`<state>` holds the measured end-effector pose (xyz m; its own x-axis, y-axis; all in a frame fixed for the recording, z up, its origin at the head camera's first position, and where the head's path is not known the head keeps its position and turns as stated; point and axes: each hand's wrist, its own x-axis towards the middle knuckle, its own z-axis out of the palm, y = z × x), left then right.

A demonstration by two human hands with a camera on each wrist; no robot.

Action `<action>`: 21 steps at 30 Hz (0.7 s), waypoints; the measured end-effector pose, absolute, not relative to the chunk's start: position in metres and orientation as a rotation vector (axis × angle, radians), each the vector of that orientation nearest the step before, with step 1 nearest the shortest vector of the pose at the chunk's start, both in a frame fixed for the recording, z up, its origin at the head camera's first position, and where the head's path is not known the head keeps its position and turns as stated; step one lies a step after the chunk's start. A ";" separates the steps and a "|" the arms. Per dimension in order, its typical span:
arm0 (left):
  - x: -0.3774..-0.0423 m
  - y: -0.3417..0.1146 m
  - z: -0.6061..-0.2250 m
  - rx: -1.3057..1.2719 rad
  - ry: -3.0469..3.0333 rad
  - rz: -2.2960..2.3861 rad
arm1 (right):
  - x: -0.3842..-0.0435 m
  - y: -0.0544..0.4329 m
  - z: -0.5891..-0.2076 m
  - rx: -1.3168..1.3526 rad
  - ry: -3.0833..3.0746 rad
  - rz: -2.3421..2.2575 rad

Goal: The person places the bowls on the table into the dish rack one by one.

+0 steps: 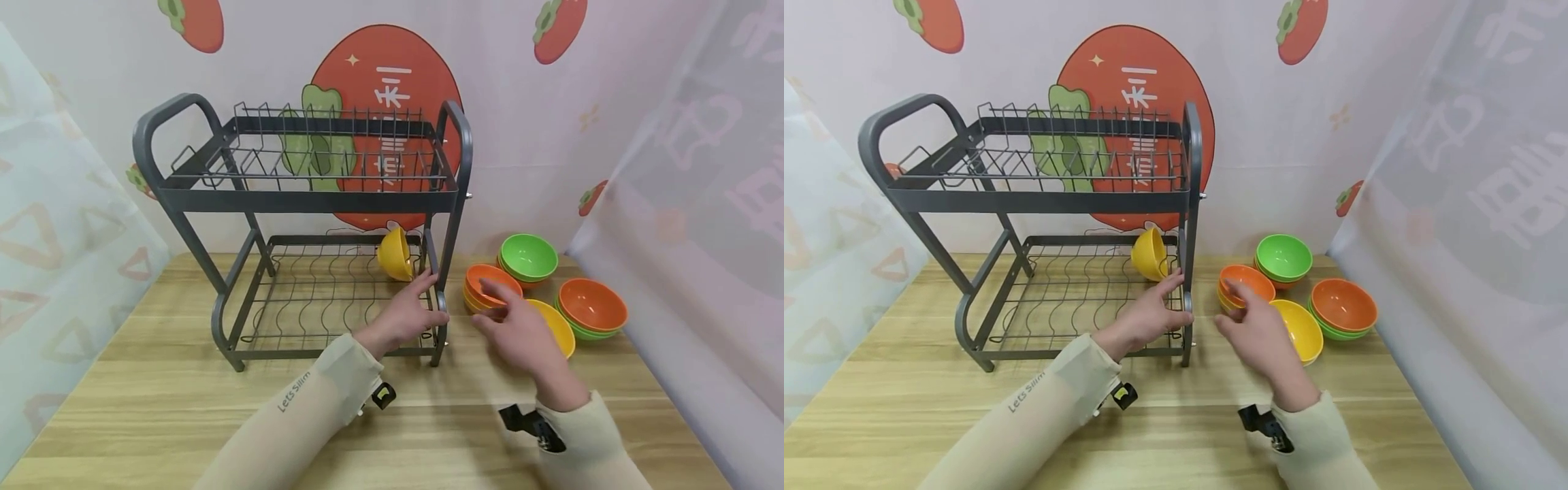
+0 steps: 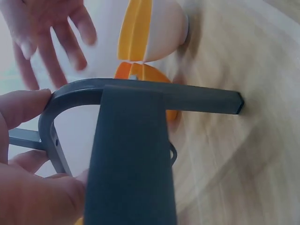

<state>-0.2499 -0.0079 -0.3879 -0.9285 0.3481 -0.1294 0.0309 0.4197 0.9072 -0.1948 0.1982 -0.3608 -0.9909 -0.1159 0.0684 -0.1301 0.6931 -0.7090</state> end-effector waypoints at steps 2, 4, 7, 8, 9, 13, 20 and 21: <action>-0.248 -0.007 -0.389 0.320 2.376 1.511 | -0.189 0.213 -0.352 0.122 -2.915 1.126; -0.247 -0.006 -0.391 0.316 2.355 1.524 | -0.184 0.231 -0.346 0.053 -2.962 1.041; -0.246 -0.005 -0.392 0.308 2.320 1.563 | -0.179 0.261 -0.344 -0.017 -3.025 0.968; -0.246 -0.005 -0.392 0.306 2.308 1.577 | -0.179 0.271 -0.345 -0.029 -3.041 0.956; -0.246 -0.005 -0.392 0.303 2.297 1.591 | -0.178 0.281 -0.347 -0.032 -3.058 0.944; -0.245 -0.006 -0.392 0.305 2.279 1.619 | -0.182 0.311 -0.358 -0.049 -3.095 1.040; -0.247 -0.005 -0.394 0.313 2.271 1.633 | -0.195 0.334 -0.381 -0.169 -3.036 1.569; -0.247 -0.005 -0.394 0.311 2.267 1.636 | -0.196 0.335 -0.384 -0.181 -3.023 1.621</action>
<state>-0.2471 -0.0052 -0.3939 -0.9227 0.3613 -0.1347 -0.0141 0.3175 0.9481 -0.1957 0.3354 -0.3844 -0.9519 -0.0459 -0.3029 0.2269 0.5586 -0.7978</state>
